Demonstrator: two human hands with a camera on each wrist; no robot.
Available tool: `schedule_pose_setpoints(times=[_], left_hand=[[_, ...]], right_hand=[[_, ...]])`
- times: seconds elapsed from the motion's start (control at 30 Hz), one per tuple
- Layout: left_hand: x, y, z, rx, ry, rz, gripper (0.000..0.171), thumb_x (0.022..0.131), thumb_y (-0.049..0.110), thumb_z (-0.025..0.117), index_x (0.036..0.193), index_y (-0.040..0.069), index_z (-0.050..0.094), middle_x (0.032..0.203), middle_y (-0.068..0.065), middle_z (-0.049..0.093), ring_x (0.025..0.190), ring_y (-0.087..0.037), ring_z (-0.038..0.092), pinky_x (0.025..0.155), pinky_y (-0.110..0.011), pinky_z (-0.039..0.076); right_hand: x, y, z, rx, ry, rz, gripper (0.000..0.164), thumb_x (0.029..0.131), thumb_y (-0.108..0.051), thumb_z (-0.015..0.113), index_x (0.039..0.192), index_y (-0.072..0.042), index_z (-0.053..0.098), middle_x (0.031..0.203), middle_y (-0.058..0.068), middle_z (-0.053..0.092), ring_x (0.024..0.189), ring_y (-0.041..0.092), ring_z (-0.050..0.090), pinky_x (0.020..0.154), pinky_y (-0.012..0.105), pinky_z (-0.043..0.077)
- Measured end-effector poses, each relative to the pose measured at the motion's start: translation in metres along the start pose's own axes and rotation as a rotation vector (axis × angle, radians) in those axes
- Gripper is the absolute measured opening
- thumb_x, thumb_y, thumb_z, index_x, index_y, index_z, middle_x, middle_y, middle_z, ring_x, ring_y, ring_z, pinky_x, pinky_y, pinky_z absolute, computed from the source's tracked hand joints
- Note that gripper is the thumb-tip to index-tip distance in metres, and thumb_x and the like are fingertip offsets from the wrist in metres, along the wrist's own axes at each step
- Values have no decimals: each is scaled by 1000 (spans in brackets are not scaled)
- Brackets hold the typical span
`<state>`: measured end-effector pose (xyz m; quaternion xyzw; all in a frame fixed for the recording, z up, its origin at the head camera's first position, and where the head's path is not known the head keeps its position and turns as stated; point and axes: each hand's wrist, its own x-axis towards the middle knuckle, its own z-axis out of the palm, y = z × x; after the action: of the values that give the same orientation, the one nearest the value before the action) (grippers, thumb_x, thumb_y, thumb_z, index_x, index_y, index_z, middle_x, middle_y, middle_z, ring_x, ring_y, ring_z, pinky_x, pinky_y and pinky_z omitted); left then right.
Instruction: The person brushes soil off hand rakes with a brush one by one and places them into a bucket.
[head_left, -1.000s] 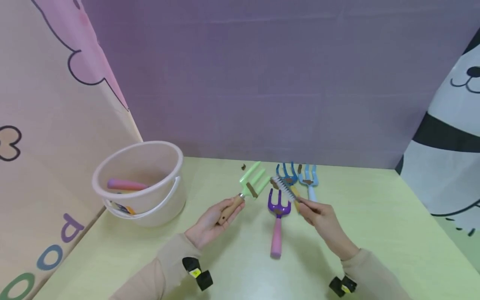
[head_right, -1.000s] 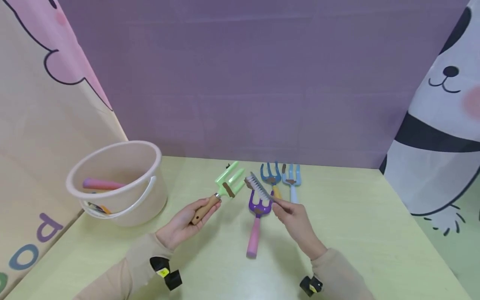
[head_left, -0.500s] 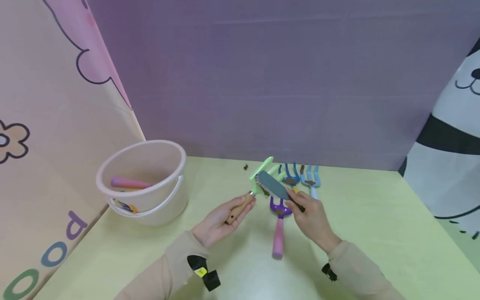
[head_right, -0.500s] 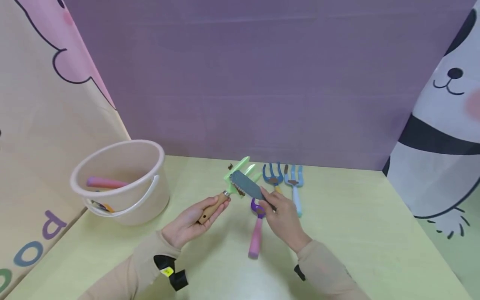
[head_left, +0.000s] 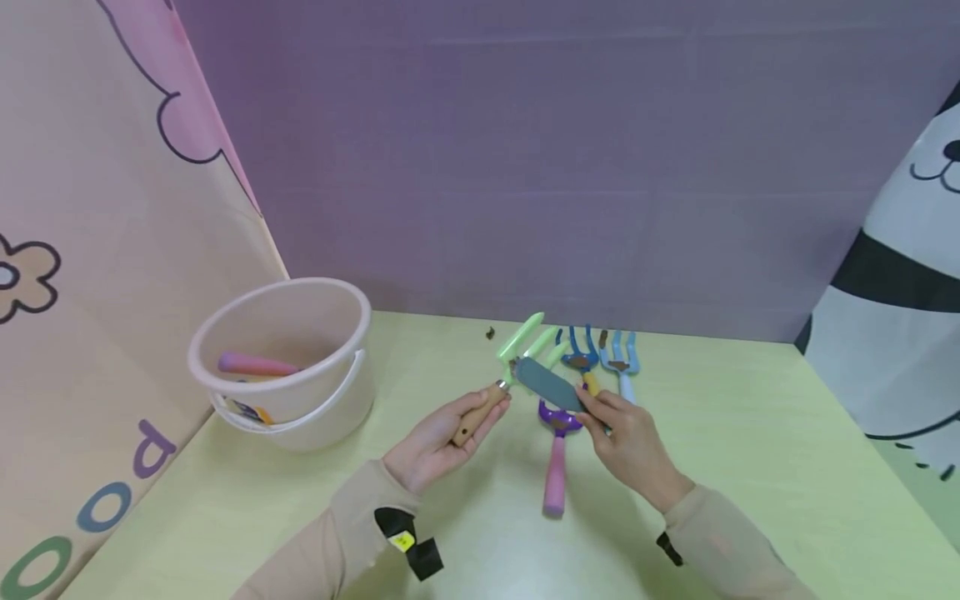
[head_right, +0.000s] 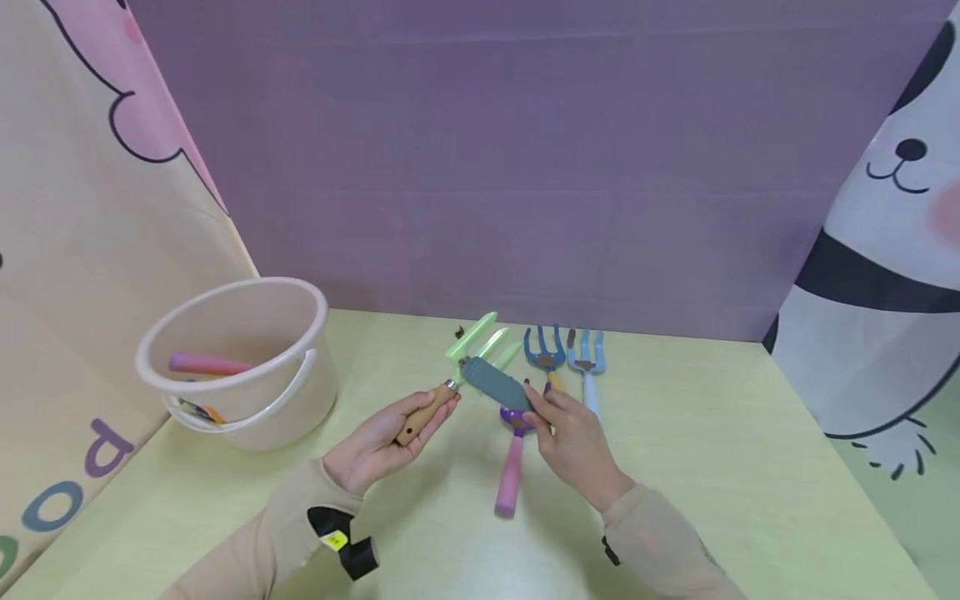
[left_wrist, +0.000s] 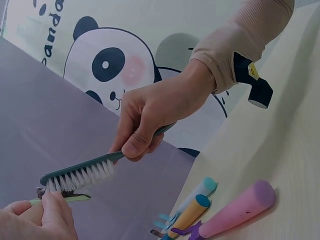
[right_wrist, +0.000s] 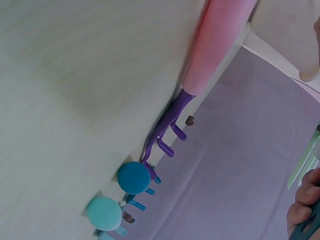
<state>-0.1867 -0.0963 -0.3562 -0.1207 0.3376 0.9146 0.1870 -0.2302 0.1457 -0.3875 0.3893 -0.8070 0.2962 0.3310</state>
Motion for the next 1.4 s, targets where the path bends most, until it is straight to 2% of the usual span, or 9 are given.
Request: schedule_pose_setpoints(times=[0.2,0.43,0.57,0.87,1.1,1.4], left_hand=[[0,0,-3,-40,18,-23,45,91,8,51,133,-2,38,113,-17,57,94,-16,65,93,-18,46],[0,0,-5,-84,17,-37,45,93,8,49,135,-2,35,135,-21,40,93,-16,65,94,-18,44],[0,1,-5,-100,8,-45,44,94,8,45,136,-1,33,141,-21,32,93,-15,65,94,-17,44],[0,0,-5,-107,9,-36,43,94,8,45,135,-1,34,131,-20,41,94,-16,64,95,-17,44],[0,0,-7,-114,1,-36,43,95,8,43,135,-2,33,130,-19,41,94,-16,64,95,-17,43],[0,1,-7,-118,-1,-30,42,94,7,45,134,-2,34,128,-19,42,94,-16,64,95,-17,43]], right_hand=[[-6,1,2,23,-25,9,38,67,6,72,105,9,65,70,3,57,52,-3,34,44,6,31],[-10,2,2,49,-55,32,39,70,6,71,108,8,64,69,1,56,53,-4,32,44,5,29],[-11,1,-1,47,-73,49,39,71,6,70,109,7,63,71,0,57,53,-5,32,45,5,29],[-13,2,-7,34,-57,44,38,70,5,70,107,6,65,68,-2,55,54,-4,33,46,6,31],[-17,4,-9,33,-70,91,37,71,2,71,108,5,65,68,-3,56,53,-5,33,46,7,32],[-20,3,-13,36,-75,107,39,70,2,71,108,5,64,68,-3,57,53,-5,35,46,6,33]])
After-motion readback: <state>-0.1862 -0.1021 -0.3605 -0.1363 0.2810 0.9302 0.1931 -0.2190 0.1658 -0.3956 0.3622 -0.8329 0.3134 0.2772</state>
